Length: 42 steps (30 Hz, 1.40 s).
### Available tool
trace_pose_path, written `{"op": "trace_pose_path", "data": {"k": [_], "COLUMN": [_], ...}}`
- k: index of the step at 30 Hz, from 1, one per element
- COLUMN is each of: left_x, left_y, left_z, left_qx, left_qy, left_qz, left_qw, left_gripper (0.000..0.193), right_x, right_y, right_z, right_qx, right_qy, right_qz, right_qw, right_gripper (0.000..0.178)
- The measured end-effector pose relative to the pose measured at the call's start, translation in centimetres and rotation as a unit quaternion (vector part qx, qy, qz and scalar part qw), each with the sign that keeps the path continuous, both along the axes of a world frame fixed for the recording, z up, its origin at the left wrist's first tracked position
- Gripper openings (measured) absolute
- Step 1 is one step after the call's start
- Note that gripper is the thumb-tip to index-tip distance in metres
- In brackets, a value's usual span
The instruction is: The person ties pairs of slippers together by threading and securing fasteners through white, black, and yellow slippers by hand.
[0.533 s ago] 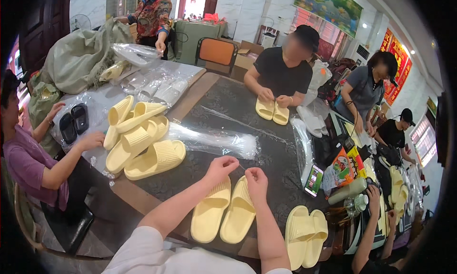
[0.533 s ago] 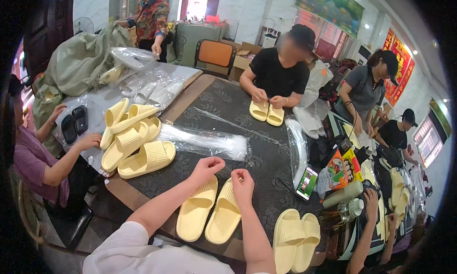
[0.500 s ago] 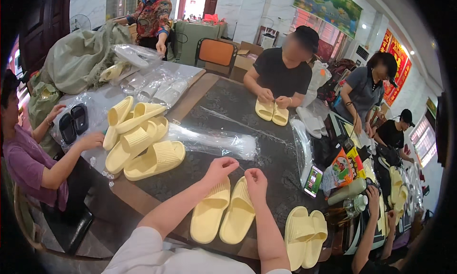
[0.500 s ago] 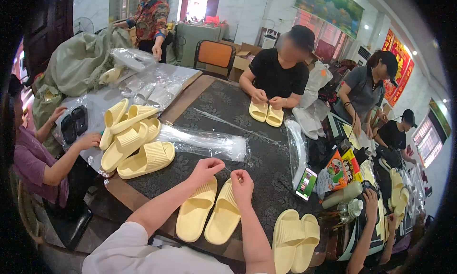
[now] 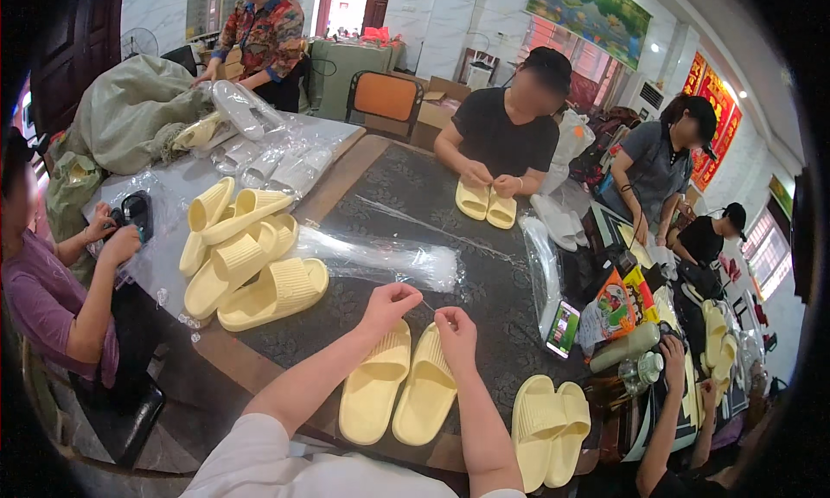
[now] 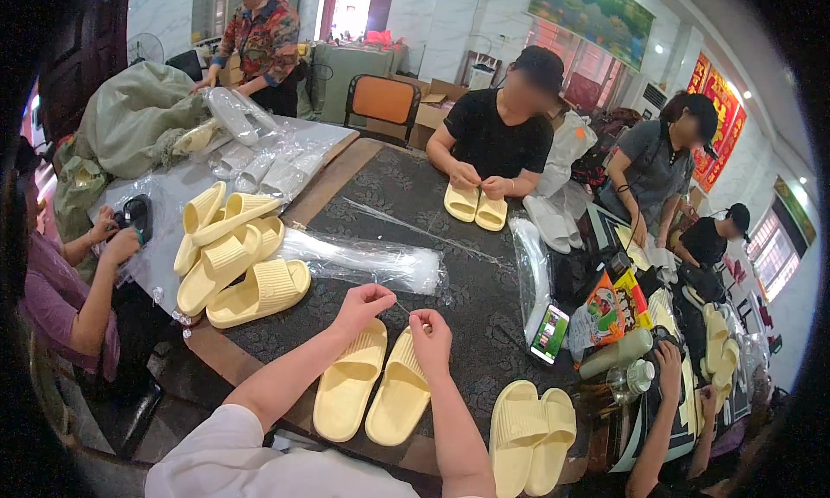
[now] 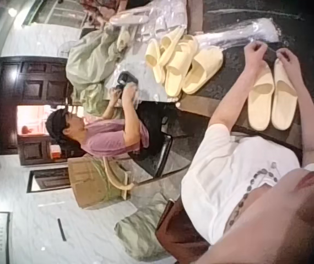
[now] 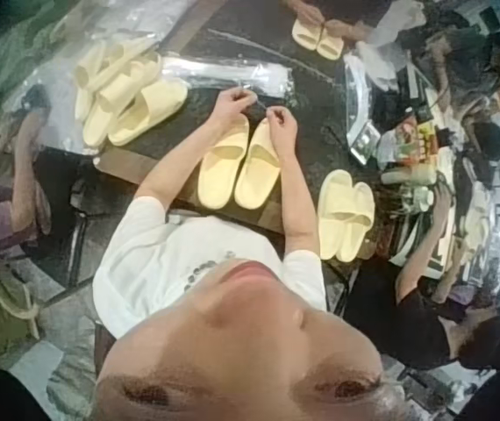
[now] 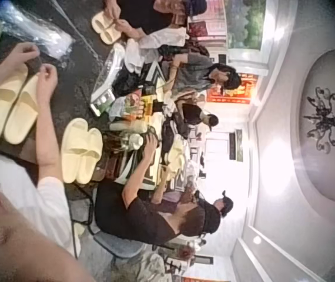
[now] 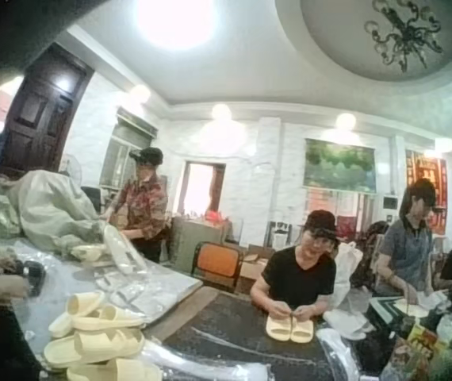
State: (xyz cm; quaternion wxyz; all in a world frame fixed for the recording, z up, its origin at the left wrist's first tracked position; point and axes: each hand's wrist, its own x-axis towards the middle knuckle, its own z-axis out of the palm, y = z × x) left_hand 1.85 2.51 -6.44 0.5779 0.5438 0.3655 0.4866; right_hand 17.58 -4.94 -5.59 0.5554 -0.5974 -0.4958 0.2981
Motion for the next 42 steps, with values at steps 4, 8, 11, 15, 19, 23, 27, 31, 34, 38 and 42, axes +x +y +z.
{"op": "trace_pose_path", "data": {"k": [4,8,11,15,19,23,27,31,34,38,42], "left_x": [0.5,0.3,0.2,0.1,-0.3,0.4,0.7,0.2,0.3,0.6,0.0], "left_y": [-0.1,-0.1,0.0,-0.4,-0.6,-0.1,0.2,0.4,0.2,-0.6,0.2], "left_z": [-0.3,0.2,-0.1,0.0,0.8,-0.1,-0.8,-0.1,-0.2,0.0,-0.7], "left_qx": [0.047,0.027,0.016,0.054,0.023,0.063,0.063,0.031,0.039,0.031,0.031], "left_qy": [0.032,0.013,-0.023,0.060,-0.003,0.014,0.076,0.041,0.054,0.048,0.010], "left_qz": [-0.095,-0.050,-0.014,-0.110,-0.024,-0.078,-0.103,0.000,-0.059,-0.116,-0.018], "left_qw": [0.994,0.998,1.000,0.991,0.999,0.995,0.990,0.999,0.996,0.992,0.999], "left_gripper": [0.016,0.014,0.015,0.016,0.014,0.014,0.016,0.015,0.015,0.014,0.013], "right_x": [0.6,0.3,0.2,0.2,0.4,0.7,0.5,0.9,0.9,0.8,0.4], "right_y": [0.2,0.2,0.0,-0.2,0.1,0.2,0.5,0.8,0.6,-0.1,0.1], "right_z": [-0.6,-0.6,-0.4,-0.2,-1.0,-0.9,-0.6,-1.4,-1.1,-0.5,-0.9], "right_qx": [0.004,0.024,0.035,-0.007,0.010,0.004,-0.018,0.035,0.013,-0.008,-0.002], "right_qy": [-0.027,0.023,0.035,0.001,0.050,0.015,-0.016,0.028,0.016,0.020,0.048], "right_qz": [0.035,-0.001,-0.014,0.028,-0.016,0.037,0.040,-0.022,0.004,0.041,0.003], "right_qw": [0.999,0.999,0.999,1.000,0.999,0.999,0.999,0.999,1.000,0.999,0.999], "right_gripper": [0.011,0.011,0.010,0.012,0.011,0.012,0.011,0.010,0.011,0.011,0.012]}}
